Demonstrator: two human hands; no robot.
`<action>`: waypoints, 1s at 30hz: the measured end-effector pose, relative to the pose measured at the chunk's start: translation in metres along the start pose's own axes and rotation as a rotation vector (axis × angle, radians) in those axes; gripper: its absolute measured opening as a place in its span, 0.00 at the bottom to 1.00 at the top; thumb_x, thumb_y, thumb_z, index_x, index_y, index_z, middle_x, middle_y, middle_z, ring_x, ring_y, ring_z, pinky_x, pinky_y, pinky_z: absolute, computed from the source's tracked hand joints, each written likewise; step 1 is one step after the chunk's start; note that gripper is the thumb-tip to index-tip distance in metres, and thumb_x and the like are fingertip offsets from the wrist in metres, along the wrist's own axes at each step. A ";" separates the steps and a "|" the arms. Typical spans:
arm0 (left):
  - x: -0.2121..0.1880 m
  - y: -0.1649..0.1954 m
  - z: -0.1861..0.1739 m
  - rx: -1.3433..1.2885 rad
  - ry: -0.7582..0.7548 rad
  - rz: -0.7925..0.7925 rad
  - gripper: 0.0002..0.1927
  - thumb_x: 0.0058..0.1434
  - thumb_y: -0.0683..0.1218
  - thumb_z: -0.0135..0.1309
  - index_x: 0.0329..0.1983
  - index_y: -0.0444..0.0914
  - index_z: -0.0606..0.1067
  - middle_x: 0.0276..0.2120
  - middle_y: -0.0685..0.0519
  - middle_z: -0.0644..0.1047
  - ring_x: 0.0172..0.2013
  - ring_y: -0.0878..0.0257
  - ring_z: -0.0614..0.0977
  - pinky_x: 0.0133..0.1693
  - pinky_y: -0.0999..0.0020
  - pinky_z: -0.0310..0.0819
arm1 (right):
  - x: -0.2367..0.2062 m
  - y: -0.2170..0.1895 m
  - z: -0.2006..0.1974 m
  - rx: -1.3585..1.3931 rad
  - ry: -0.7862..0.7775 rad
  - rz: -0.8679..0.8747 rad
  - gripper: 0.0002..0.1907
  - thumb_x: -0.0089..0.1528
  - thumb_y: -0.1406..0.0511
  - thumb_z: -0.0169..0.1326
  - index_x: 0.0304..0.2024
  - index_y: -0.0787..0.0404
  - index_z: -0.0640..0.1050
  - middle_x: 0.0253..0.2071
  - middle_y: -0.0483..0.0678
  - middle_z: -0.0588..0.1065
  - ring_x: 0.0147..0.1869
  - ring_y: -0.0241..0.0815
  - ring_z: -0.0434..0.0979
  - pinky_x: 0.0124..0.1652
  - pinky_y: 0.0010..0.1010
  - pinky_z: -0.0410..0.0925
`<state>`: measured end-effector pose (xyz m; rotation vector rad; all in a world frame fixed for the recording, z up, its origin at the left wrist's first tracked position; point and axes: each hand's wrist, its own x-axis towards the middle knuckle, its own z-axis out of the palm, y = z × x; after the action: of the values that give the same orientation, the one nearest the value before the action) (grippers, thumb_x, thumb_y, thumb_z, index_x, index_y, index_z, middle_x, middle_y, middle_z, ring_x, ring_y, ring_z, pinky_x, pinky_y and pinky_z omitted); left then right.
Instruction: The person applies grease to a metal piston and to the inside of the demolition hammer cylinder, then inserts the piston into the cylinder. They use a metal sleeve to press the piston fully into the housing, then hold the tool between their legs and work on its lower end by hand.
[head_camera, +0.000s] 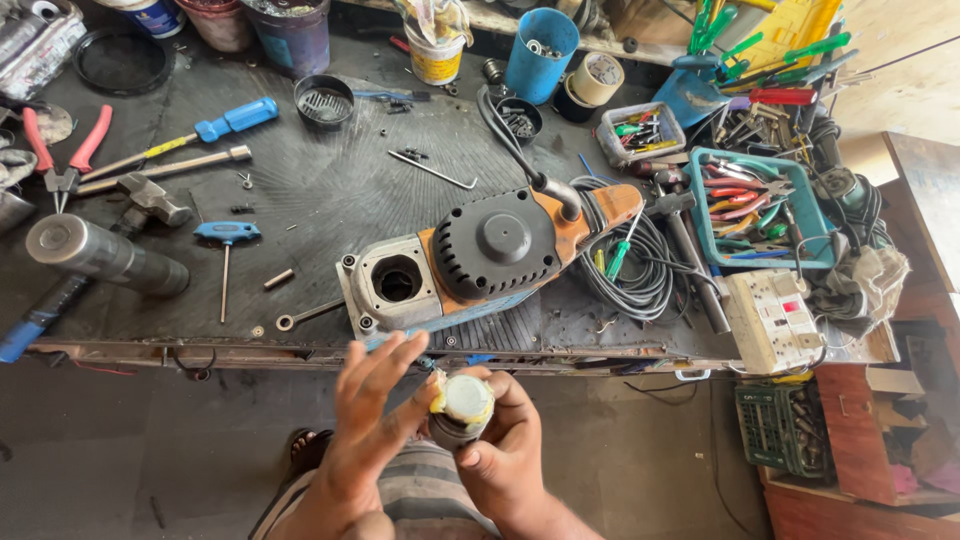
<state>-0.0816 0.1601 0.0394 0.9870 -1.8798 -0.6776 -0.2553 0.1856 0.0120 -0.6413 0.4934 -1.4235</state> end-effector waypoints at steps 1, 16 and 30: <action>-0.011 0.009 -0.008 0.042 0.074 0.070 0.48 0.67 0.78 0.16 0.70 0.45 0.69 0.73 0.40 0.65 0.75 0.40 0.61 0.74 0.30 0.33 | -0.001 0.001 -0.001 -0.050 -0.004 -0.056 0.30 0.55 0.66 0.76 0.49 0.64 0.70 0.55 0.55 0.71 0.58 0.49 0.76 0.55 0.44 0.73; -0.016 0.034 -0.026 0.488 0.185 0.083 0.45 0.68 0.77 0.12 0.65 0.56 0.75 0.71 0.46 0.64 0.74 0.46 0.55 0.69 0.29 0.15 | -0.009 -0.001 0.002 -0.191 0.070 -0.203 0.33 0.52 0.66 0.76 0.48 0.60 0.66 0.55 0.55 0.70 0.58 0.51 0.78 0.56 0.41 0.73; 0.004 0.032 -0.056 0.525 0.095 0.252 0.39 0.71 0.76 0.23 0.69 0.55 0.72 0.75 0.39 0.55 0.76 0.42 0.46 0.71 0.31 0.19 | -0.011 -0.010 0.016 -0.079 0.108 -0.126 0.33 0.50 0.63 0.77 0.48 0.61 0.68 0.55 0.53 0.71 0.55 0.53 0.79 0.53 0.49 0.74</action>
<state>-0.0452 0.1704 0.0919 1.0510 -2.0952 0.0213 -0.2534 0.1977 0.0300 -0.6703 0.6059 -1.5695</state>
